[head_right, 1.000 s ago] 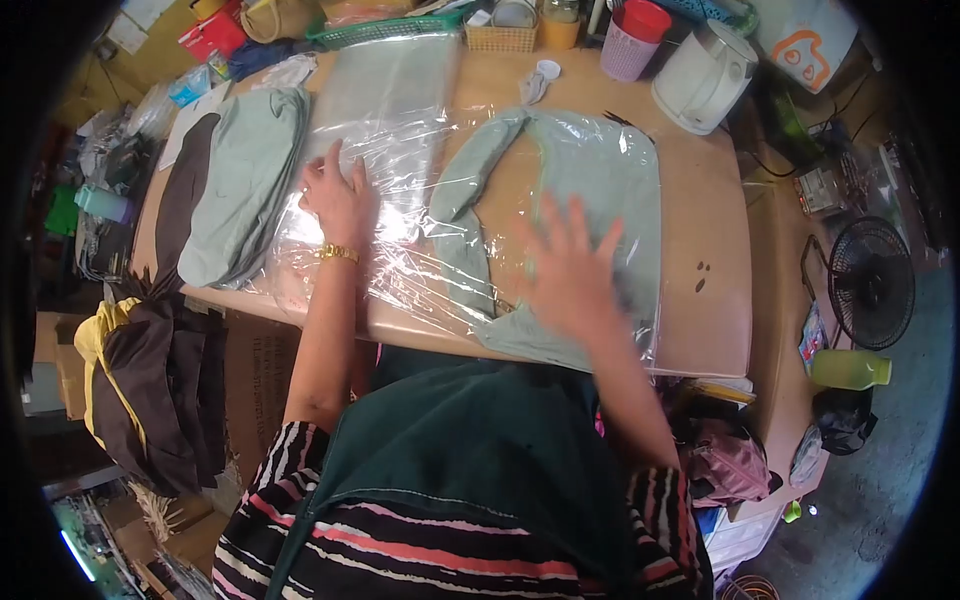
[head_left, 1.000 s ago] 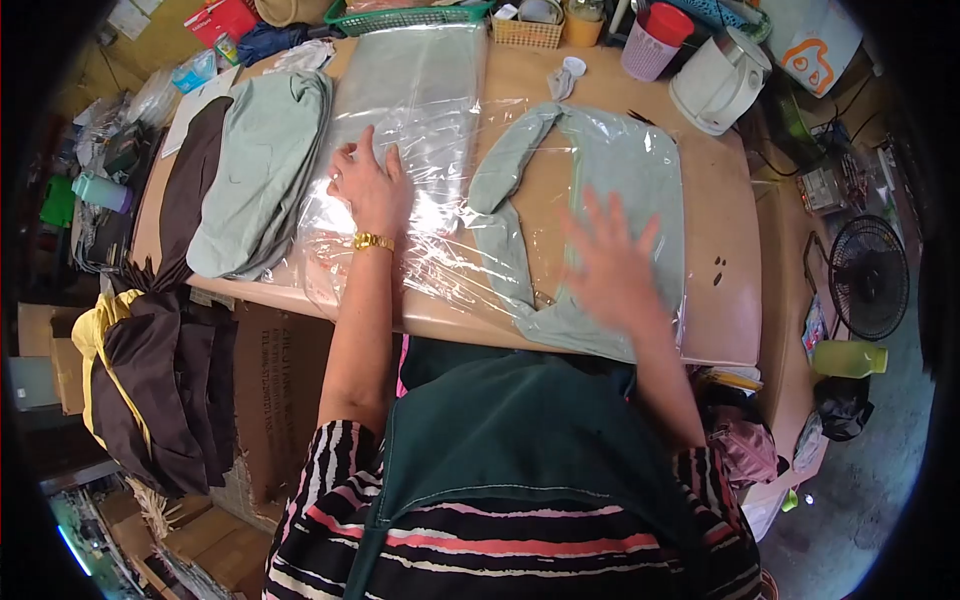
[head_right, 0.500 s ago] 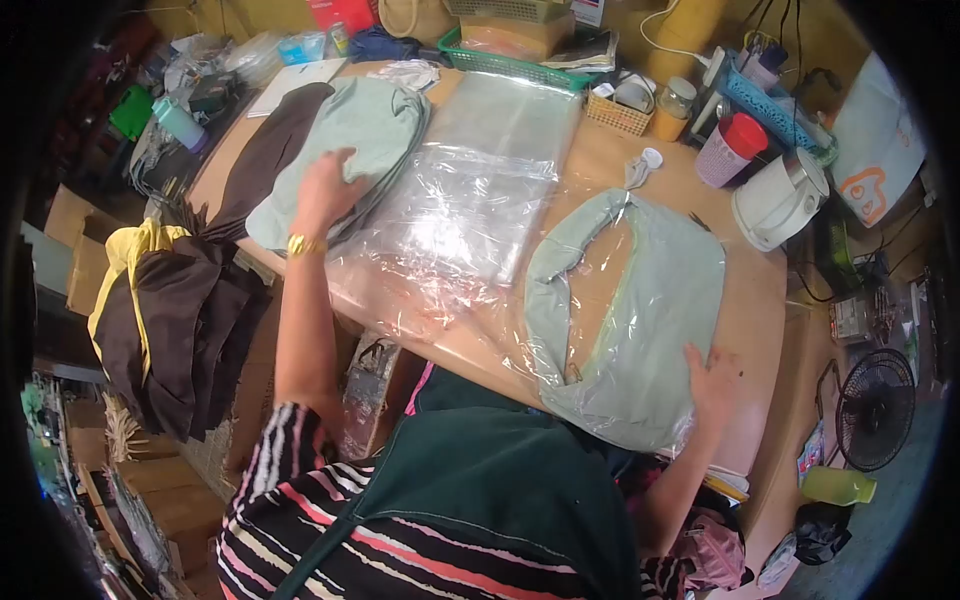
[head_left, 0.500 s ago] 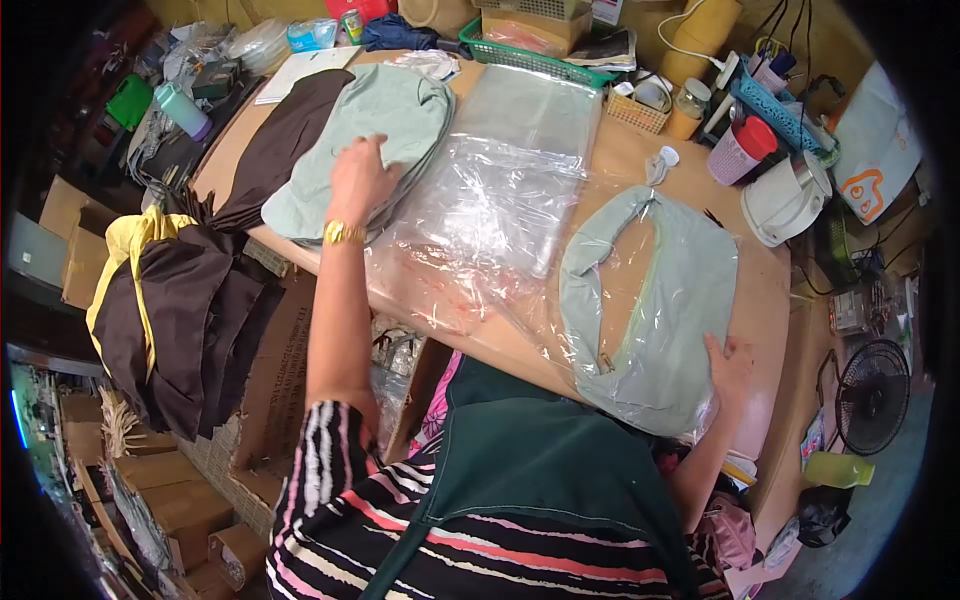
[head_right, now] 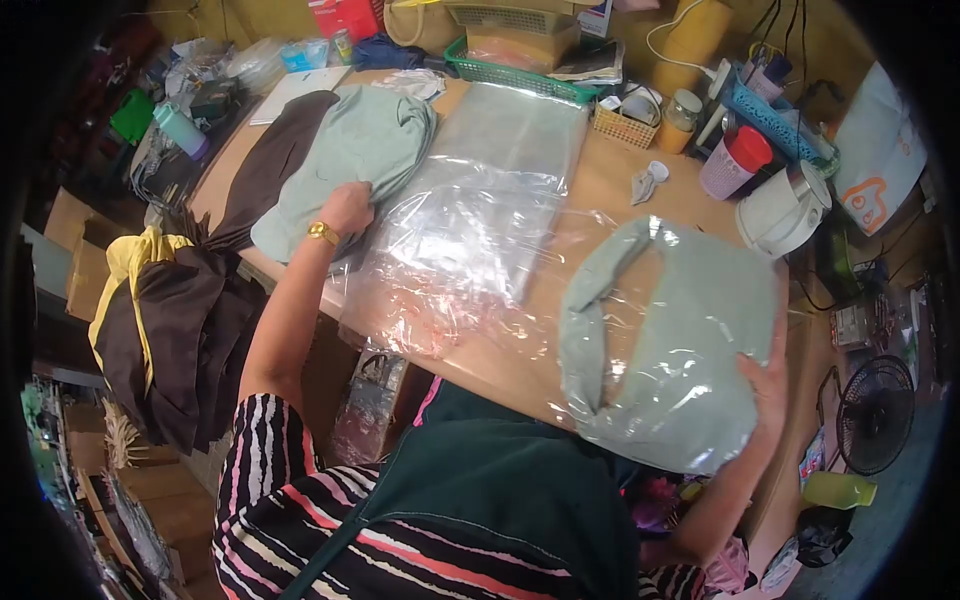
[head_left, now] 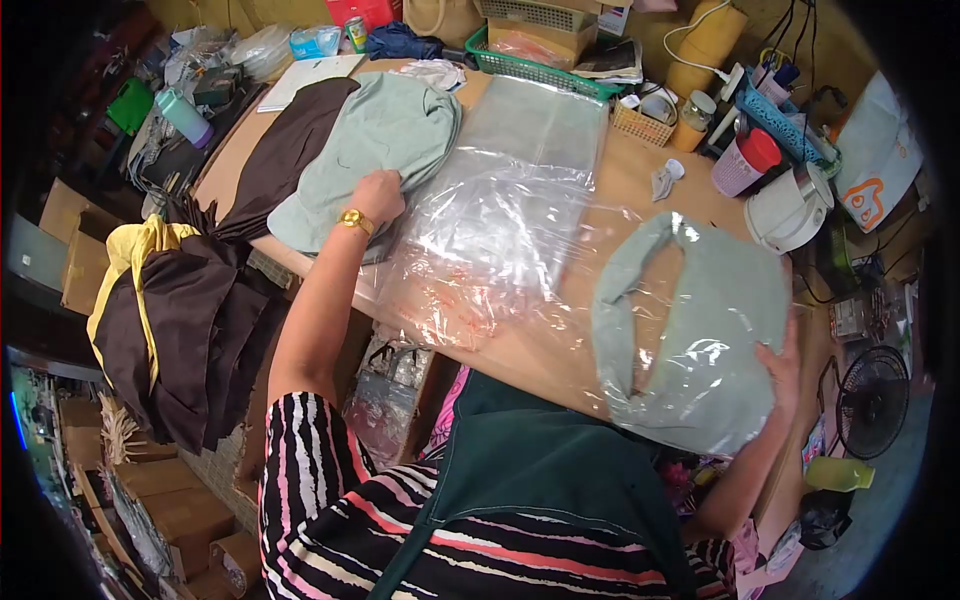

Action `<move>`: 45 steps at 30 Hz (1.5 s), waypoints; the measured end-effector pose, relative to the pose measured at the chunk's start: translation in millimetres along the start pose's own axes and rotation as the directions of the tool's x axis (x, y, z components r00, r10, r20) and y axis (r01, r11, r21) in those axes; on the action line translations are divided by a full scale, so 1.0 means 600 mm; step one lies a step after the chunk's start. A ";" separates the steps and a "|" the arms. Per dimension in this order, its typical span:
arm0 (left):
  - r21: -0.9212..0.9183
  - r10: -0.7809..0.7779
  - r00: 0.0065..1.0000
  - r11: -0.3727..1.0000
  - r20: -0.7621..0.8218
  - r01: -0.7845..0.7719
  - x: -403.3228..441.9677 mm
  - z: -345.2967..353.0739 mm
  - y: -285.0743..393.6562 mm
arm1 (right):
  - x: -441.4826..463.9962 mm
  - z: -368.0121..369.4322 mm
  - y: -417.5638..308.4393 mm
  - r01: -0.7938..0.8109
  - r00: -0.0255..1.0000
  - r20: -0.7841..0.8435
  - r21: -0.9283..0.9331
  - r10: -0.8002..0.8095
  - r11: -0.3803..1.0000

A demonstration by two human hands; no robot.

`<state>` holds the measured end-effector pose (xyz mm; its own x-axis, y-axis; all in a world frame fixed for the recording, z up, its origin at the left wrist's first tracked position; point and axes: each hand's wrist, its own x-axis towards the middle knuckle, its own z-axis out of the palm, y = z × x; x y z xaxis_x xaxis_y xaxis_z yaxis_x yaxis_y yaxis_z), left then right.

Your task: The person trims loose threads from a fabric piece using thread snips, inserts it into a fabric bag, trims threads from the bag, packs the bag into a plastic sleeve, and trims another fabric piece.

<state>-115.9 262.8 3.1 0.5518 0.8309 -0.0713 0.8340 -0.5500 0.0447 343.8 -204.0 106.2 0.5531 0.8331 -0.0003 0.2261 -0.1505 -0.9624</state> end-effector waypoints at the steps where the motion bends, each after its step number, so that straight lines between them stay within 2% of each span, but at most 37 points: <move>1: 0.029 -0.085 0.996 0.996 -0.018 0.085 0.011 0.017 -0.013 | 0.006 -0.036 -0.010 0.121 0.993 0.002 -0.099 -0.121 0.988; 2: 0.028 -0.084 0.996 0.996 -0.022 0.084 0.009 0.009 -0.026 | 0.013 -0.070 -0.020 0.240 0.970 0.014 -0.196 -0.242 0.951; 4: -0.368 -0.114 0.981 0.928 -0.154 0.050 -0.001 -0.029 -0.056 | 0.011 -0.073 -0.097 0.322 0.945 -0.018 -0.102 -0.325 0.941; 5: -0.573 -0.075 0.995 0.820 -0.065 0.025 -0.013 -0.058 -0.062 | 0.019 -0.086 -0.130 0.372 0.925 -0.011 -0.164 -0.379 0.913; 7: -0.805 -0.146 0.989 0.587 0.000 0.087 -0.018 -0.071 -0.117 | 0.063 -0.110 -0.194 0.418 0.905 0.056 -0.296 -0.421 0.859; 8: -0.860 -0.122 0.992 0.504 0.022 0.081 -0.004 -0.069 -0.174 | 0.091 -0.119 -0.229 0.420 0.906 0.111 -0.367 -0.409 0.830; 9: -0.819 -0.166 0.986 0.569 -0.024 0.076 -0.003 -0.089 -0.219 | 0.120 -0.077 -0.269 0.456 0.889 0.163 -0.392 -0.427 0.799; 10: -0.803 -0.244 0.970 0.579 -0.009 0.138 -0.011 -0.130 -0.251 | 0.149 0.006 -0.309 0.527 0.850 0.210 -0.365 -0.484 0.768; 11: -0.849 -0.460 0.886 0.490 -0.056 0.200 -0.031 -0.172 -0.254 | 0.176 0.077 -0.346 0.586 0.811 0.252 -0.326 -0.529 0.742; 12: -0.958 -0.332 0.939 0.285 -0.089 0.010 -0.069 -0.235 -0.228 | 0.202 0.141 -0.379 0.630 0.774 0.291 -0.273 -0.562 0.727; 13: -0.924 -0.318 0.947 0.372 -0.042 0.084 -0.056 -0.263 -0.325 | 0.229 0.197 -0.414 0.665 0.741 0.339 -0.246 -0.580 0.705; 14: -0.914 -0.384 0.922 0.391 -0.054 0.109 -0.068 -0.300 -0.370 | 0.246 0.249 -0.435 0.678 0.721 0.367 -0.202 -0.587 0.707; 15: -0.762 -0.468 0.858 0.630 -0.214 0.154 -0.101 -0.354 -0.364 | 0.262 0.301 -0.459 0.689 0.701 0.391 -0.152 -0.597 0.709; 16: -0.733 -0.506 0.821 0.659 -0.263 0.171 -0.127 -0.398 -0.360 | 0.275 0.348 -0.481 0.695 0.683 0.405 -0.105 -0.608 0.711; 19: -0.825 -0.407 0.881 0.564 -0.242 0.033 -0.149 -0.511 -0.501 | 0.297 0.469 -0.525 0.672 0.661 0.389 0.072 -0.641 0.737; 20: -0.824 -0.411 0.878 0.566 -0.247 0.033 -0.153 -0.536 -0.532 | 0.299 0.504 -0.533 0.655 0.666 0.366 0.129 -0.649 0.745; 24: -0.476 -0.285 0.848 0.879 -0.446 0.045 -0.205 -0.702 -0.572 | 0.320 0.627 -0.503 0.563 0.743 0.194 0.337 -0.641 0.755; 26: -0.273 -0.224 0.876 0.955 -0.426 0.112 -0.202 -0.755 -0.580 | 0.322 0.700 -0.416 0.510 0.810 0.099 0.365 -0.577 0.779; 27: -0.335 -0.197 0.873 0.941 -0.446 0.041 -0.197 -0.751 -0.548 | 0.341 0.759 -0.342 0.642 0.738 -0.016 0.326 -0.675 0.694; 28: -0.336 -0.199 0.873 0.941 -0.446 0.043 -0.186 -0.739 -0.526 | 0.330 0.797 -0.271 0.601 0.783 0.004 0.250 -0.622 0.759; 29: -0.218 -0.081 0.860 0.975 -0.504 -0.036 -0.173 -0.723 -0.507 | 0.306 0.832 -0.208 0.432 0.874 0.062 0.357 -0.483 0.828; 30: -0.092 0.045 0.837 0.989 -0.546 -0.113 -0.158 -0.705 -0.478 | 0.289 0.867 -0.141 0.341 0.925 0.084 0.252 -0.371 0.906; 31: -0.047 -0.020 0.861 0.999 -0.508 -0.005 -0.155 -0.674 -0.408 | 0.293 0.907 -0.063 0.141 0.957 0.225 0.184 -0.181 0.973; 32: 0.085 0.033 0.849 0.996 -0.527 0.014 -0.148 -0.635 -0.336 | 0.274 0.909 -0.026 0.265 0.945 0.229 -0.104 -0.236 0.959; 33: 0.214 0.087 0.821 0.976 -0.565 0.043 -0.131 -0.581 -0.317 | 0.256 0.888 -0.045 -0.018 0.924 0.383 -0.017 0.023 1.000; 34: 0.336 0.142 0.788 0.938 -0.599 0.087 -0.114 -0.528 -0.294 | 0.257 0.890 -0.048 -0.020 0.925 0.380 -0.019 0.026 1.000; 35: 0.445 0.195 0.751 0.884 -0.630 0.143 -0.097 -0.475 -0.275 | 0.262 0.895 -0.054 -0.092 0.905 0.420 0.047 0.064 0.995; 36: 0.384 0.043 0.818 0.896 -0.574 0.222 -0.090 -0.425 -0.202 | 0.261 0.894 -0.055 -0.170 0.880 0.464 0.106 0.103 0.980; 37: 0.241 -0.004 0.819 0.955 -0.574 0.174 -0.085 -0.367 -0.148 | 0.253 0.881 -0.064 -0.179 0.879 0.463 0.102 0.113 0.979; 38: 0.134 -0.095 0.847 0.972 -0.522 0.191 -0.105 -0.317 -0.046 | 0.251 0.859 -0.093 -0.233 0.827 0.540 0.078 0.155 0.969; 39: 0.265 -0.008 0.878 0.952 -0.478 0.153 -0.100 -0.237 -0.009 | 0.250 0.835 -0.116 -0.285 0.766 0.612 0.048 0.197 0.957; 40: 0.388 0.078 0.900 0.916 -0.428 0.105 -0.094 -0.156 0.028 | 0.255 0.801 -0.121 0.071 0.749 0.662 -0.075 -0.004 0.995; 41: 0.202 0.062 0.941 0.979 -0.332 0.006 -0.084 -0.083 0.055 | 0.265 0.755 -0.121 0.425 0.660 0.731 -0.169 -0.176 0.889; 42: 0.182 -0.020 0.975 0.981 -0.223 0.062 -0.090 -0.036 0.091 | 0.253 0.699 -0.125 0.535 0.684 0.677 -0.216 -0.270 0.816; 43: 0.301 -0.015 0.960 0.948 -0.280 0.102 -0.074 0.038 0.089 | 0.237 0.641 -0.117 0.631 0.689 0.624 -0.268 -0.368 0.728; 44: 0.298 -0.015 0.961 0.949 -0.277 0.100 -0.078 0.033 0.097 | 0.238 0.585 -0.091 0.578 0.749 0.550 -0.269 -0.369 0.771; 45: 0.112 -0.077 0.953 0.987 -0.293 0.114 -0.086 0.015 0.104 | 0.227 0.524 -0.089 0.400 0.862 0.443 -0.297 -0.246 0.867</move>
<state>-92.4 184.6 0.9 0.4627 0.8586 0.2204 0.8858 -0.4579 -0.0759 155.0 84.8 72.2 0.0665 0.9910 0.1161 0.6550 0.0444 -0.7544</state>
